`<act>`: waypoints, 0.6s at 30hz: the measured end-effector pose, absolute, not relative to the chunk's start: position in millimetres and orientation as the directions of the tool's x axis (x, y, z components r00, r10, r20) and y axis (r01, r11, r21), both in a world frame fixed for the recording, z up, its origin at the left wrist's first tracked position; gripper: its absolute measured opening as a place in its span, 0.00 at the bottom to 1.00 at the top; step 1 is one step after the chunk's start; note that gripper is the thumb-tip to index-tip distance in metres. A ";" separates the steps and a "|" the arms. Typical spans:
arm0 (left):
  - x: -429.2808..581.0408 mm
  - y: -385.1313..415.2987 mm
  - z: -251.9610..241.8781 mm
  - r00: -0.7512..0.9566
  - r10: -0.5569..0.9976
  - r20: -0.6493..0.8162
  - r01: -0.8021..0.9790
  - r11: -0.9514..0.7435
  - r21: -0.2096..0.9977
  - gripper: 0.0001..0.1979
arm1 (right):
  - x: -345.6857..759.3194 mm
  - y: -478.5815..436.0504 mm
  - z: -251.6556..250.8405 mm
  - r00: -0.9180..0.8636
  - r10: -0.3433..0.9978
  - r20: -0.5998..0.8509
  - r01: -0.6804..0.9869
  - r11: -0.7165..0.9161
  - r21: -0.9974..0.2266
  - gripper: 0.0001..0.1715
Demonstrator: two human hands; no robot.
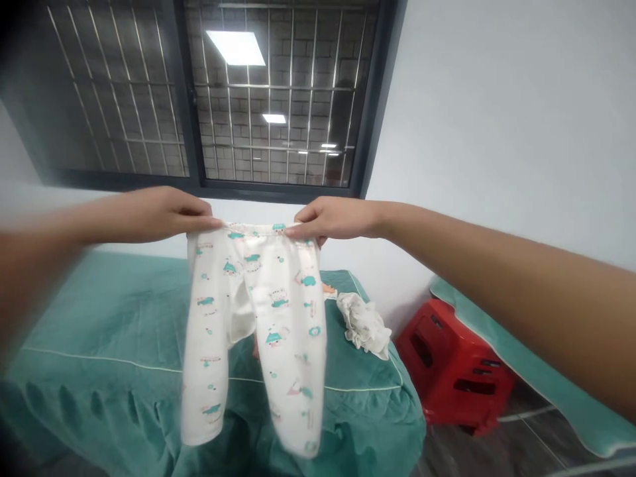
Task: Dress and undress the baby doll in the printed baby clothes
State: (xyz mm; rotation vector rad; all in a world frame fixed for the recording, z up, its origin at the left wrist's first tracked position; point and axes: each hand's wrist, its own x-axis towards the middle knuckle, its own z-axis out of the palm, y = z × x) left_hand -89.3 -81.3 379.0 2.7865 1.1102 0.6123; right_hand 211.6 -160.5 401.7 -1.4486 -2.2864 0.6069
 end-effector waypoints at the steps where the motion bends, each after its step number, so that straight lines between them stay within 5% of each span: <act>1: -87.6 -81.6 378.0 0.612 0.680 0.404 0.658 -0.721 0.218 0.20 | 207.0 -159.3 399.5 -0.404 0.907 0.121 0.720 0.397 -0.570 0.18; 6: -74.1 -67.5 360.6 0.367 0.629 0.685 0.655 -0.697 0.290 0.11 | 176.8 -137.7 372.9 -0.477 0.848 0.230 0.531 0.487 -0.694 0.19; 12: -71.6 -38.3 320.1 0.178 0.635 0.752 0.536 -0.703 0.467 0.13 | 147.0 -84.8 319.3 -0.445 0.818 0.365 0.343 0.532 -0.774 0.22; 15: -79.7 -17.0 275.9 0.178 0.652 0.737 0.376 -0.737 0.561 0.16 | 144.1 -67.3 279.7 -0.449 0.828 0.336 0.373 0.515 -0.772 0.22; 18: -83.5 4.9 203.9 0.382 0.770 0.510 0.289 -0.624 0.726 0.15 | 156.6 -52.9 227.6 -0.487 0.865 0.123 0.549 0.413 -0.727 0.21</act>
